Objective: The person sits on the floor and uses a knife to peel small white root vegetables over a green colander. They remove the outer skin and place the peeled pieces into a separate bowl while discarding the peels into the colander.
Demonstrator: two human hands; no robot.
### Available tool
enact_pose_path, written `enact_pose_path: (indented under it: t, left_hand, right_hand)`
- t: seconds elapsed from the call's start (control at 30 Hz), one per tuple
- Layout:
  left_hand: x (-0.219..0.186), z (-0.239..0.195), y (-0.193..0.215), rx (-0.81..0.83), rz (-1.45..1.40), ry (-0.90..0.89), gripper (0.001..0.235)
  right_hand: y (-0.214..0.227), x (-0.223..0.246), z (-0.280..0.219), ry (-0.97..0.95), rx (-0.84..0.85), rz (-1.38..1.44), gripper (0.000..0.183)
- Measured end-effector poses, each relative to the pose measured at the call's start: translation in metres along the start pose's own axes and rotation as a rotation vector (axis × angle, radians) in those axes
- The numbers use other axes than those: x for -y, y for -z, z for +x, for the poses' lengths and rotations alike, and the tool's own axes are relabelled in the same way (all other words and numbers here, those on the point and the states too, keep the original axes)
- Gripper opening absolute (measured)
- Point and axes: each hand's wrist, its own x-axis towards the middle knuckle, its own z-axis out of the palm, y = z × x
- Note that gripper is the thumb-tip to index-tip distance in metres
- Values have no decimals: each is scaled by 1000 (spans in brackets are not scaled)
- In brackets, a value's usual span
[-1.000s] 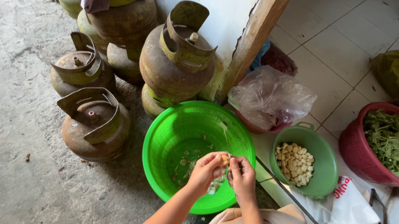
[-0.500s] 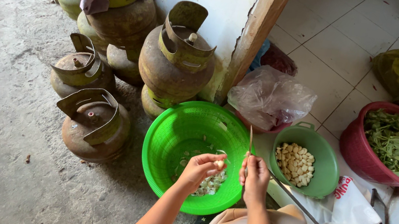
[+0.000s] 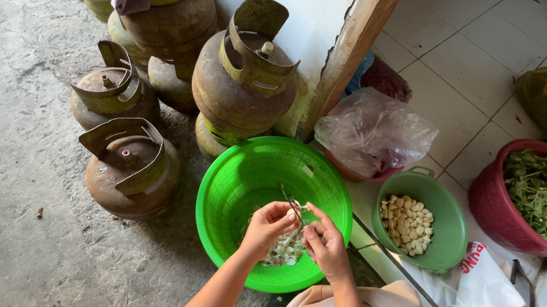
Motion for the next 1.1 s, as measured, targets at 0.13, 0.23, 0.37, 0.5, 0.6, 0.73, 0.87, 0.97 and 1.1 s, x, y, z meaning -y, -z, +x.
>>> enact_pose_path:
  t: [0.13, 0.23, 0.37, 0.5, 0.6, 0.73, 0.87, 0.97, 1.1]
  left_hand:
    - [7, 1, 7, -3, 0, 7, 28]
    - [8, 0, 8, 13, 25, 0, 30]
    - [-1, -4, 4, 36, 84, 36, 32]
    - [-8, -8, -4, 48, 82, 38, 34]
    - [-8, -8, -8, 34, 30, 26, 36]
    - [1, -6, -4, 47, 34, 12, 36]
    - [9, -5, -1, 53, 171, -79, 37]
    - [10, -6, -5, 22, 319, -125, 33]
    - [10, -7, -8, 11, 430, -142, 29]
  right_hand:
    - [1, -6, 1, -83, 14, -6, 47]
    - [4, -17, 4, -63, -18, -40, 39]
    - [8, -24, 8, -11, -135, -98, 34]
    - [13, -17, 9, 0, -293, -102, 35]
    - [14, -16, 8, -50, -318, -93, 37]
    - [13, -29, 10, 266, -340, -374, 27]
    - [15, -35, 10, 337, -409, -470, 25]
    - [12, -28, 8, -14, -392, -236, 21]
    - [1, -18, 6, -100, -233, -34, 19]
